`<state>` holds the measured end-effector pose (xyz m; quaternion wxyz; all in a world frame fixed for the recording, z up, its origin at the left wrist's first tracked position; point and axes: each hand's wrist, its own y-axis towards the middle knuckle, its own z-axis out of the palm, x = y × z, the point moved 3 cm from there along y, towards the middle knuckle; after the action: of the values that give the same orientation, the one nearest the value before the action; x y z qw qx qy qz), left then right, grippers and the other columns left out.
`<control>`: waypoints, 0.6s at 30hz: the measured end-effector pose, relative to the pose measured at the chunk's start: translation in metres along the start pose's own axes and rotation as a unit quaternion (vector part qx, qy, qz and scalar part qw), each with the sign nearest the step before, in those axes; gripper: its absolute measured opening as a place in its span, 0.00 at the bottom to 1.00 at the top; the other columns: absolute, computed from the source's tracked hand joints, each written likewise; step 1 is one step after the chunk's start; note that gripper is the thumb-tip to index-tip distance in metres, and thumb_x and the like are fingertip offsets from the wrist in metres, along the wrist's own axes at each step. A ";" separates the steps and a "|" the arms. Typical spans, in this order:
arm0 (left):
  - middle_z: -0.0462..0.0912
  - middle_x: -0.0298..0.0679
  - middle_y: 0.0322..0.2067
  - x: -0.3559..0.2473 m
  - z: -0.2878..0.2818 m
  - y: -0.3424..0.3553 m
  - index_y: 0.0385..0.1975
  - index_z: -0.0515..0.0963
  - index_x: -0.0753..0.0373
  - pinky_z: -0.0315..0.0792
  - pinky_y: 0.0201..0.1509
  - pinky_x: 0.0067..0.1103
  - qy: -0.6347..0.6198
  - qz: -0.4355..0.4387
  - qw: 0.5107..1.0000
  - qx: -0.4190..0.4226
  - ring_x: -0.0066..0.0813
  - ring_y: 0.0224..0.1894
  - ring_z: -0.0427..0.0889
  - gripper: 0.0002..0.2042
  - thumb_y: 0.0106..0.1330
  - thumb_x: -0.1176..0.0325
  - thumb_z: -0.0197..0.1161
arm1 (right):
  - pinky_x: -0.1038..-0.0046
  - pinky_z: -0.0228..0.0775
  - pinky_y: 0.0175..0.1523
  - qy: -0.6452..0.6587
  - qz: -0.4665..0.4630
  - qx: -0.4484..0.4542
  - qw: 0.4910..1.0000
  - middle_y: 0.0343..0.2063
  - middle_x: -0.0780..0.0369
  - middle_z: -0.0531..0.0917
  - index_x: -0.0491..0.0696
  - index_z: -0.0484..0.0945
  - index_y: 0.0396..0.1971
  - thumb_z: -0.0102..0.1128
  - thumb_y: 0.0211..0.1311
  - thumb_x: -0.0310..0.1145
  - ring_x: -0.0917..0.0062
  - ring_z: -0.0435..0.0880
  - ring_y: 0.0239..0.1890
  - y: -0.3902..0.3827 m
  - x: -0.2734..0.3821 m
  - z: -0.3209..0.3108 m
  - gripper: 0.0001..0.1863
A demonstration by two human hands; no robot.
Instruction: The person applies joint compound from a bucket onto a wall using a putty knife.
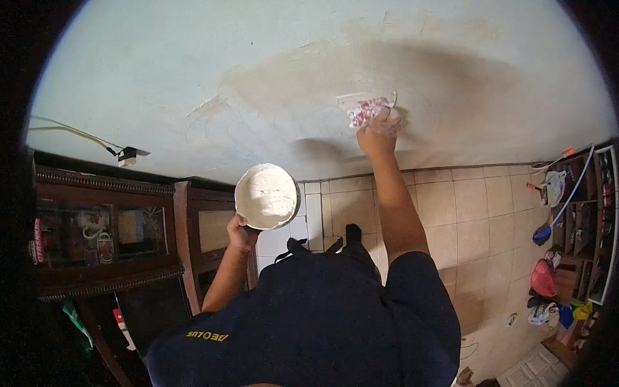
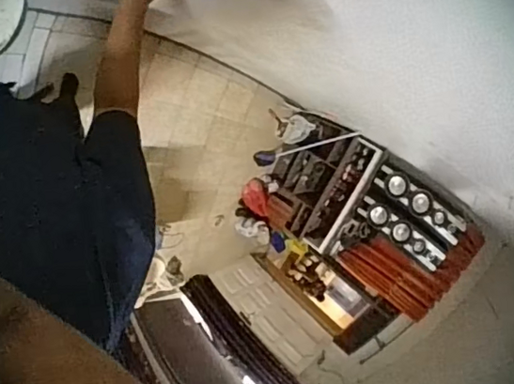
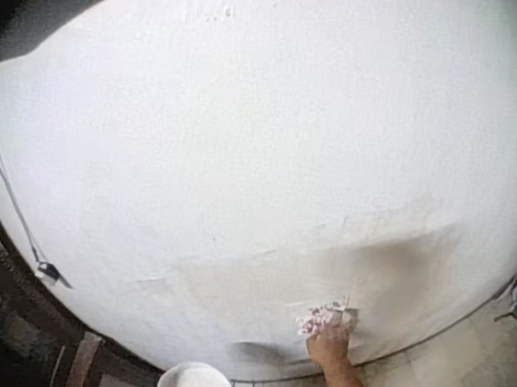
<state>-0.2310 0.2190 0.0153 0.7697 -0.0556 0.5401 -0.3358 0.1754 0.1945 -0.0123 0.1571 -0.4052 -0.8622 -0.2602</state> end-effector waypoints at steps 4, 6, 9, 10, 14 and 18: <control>0.69 0.41 0.52 0.003 -0.005 0.006 0.58 0.61 0.54 0.65 0.54 0.42 -0.004 0.001 1.000 0.007 0.41 0.53 0.70 0.36 0.38 0.63 0.51 | 0.49 0.53 0.56 0.016 -0.099 -0.023 0.995 0.44 0.40 0.65 0.32 0.55 0.52 0.52 0.46 0.29 0.43 0.62 0.48 -0.039 -0.029 0.021 0.32; 0.70 0.41 0.51 0.003 -0.004 0.007 0.57 0.61 0.54 0.65 0.54 0.41 -0.009 0.007 1.000 0.013 0.41 0.52 0.70 0.36 0.38 0.63 0.52 | 0.51 0.51 0.58 0.048 -0.148 -0.046 0.987 0.44 0.41 0.65 0.32 0.54 0.53 0.51 0.48 0.28 0.43 0.62 0.48 -0.054 -0.033 0.014 0.31; 0.70 0.40 0.51 0.002 -0.002 0.008 0.57 0.62 0.55 0.66 0.53 0.40 -0.008 0.009 1.000 0.009 0.41 0.52 0.71 0.36 0.39 0.63 0.52 | 0.44 0.26 0.66 0.172 -0.095 -0.035 0.980 0.57 0.39 0.56 0.31 0.46 0.59 0.48 0.51 0.26 0.44 0.55 0.60 -0.040 -0.015 -0.025 0.35; 0.70 0.40 0.51 0.002 -0.004 0.006 0.57 0.62 0.55 0.67 0.53 0.40 -0.010 0.011 1.000 -0.002 0.41 0.51 0.71 0.36 0.39 0.63 0.51 | 0.43 0.25 0.65 0.272 -0.057 -0.032 0.960 0.57 0.39 0.56 0.31 0.46 0.59 0.48 0.52 0.24 0.44 0.54 0.61 -0.029 0.014 -0.065 0.35; 0.70 0.41 0.51 0.002 0.001 0.004 0.57 0.62 0.56 0.68 0.51 0.40 -0.009 0.003 1.000 0.003 0.41 0.51 0.72 0.35 0.39 0.63 0.51 | 0.46 0.53 0.56 0.137 -0.245 -0.258 0.925 0.45 0.37 0.65 0.31 0.52 0.52 0.49 0.54 0.29 0.39 0.64 0.47 0.024 0.059 -0.121 0.29; 0.71 0.42 0.51 0.005 0.001 0.003 0.57 0.63 0.57 0.68 0.52 0.40 -0.005 -0.006 1.000 -0.008 0.41 0.52 0.71 0.35 0.40 0.63 0.51 | 0.50 0.55 0.57 0.109 -0.091 -0.103 0.985 0.45 0.35 0.65 0.32 0.51 0.54 0.51 0.51 0.30 0.38 0.64 0.49 0.048 0.074 -0.105 0.32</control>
<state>-0.2277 0.2181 0.0099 0.7701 -0.0671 0.5383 -0.3357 0.1732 0.2048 0.1243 0.1829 -0.3080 -0.8421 -0.4033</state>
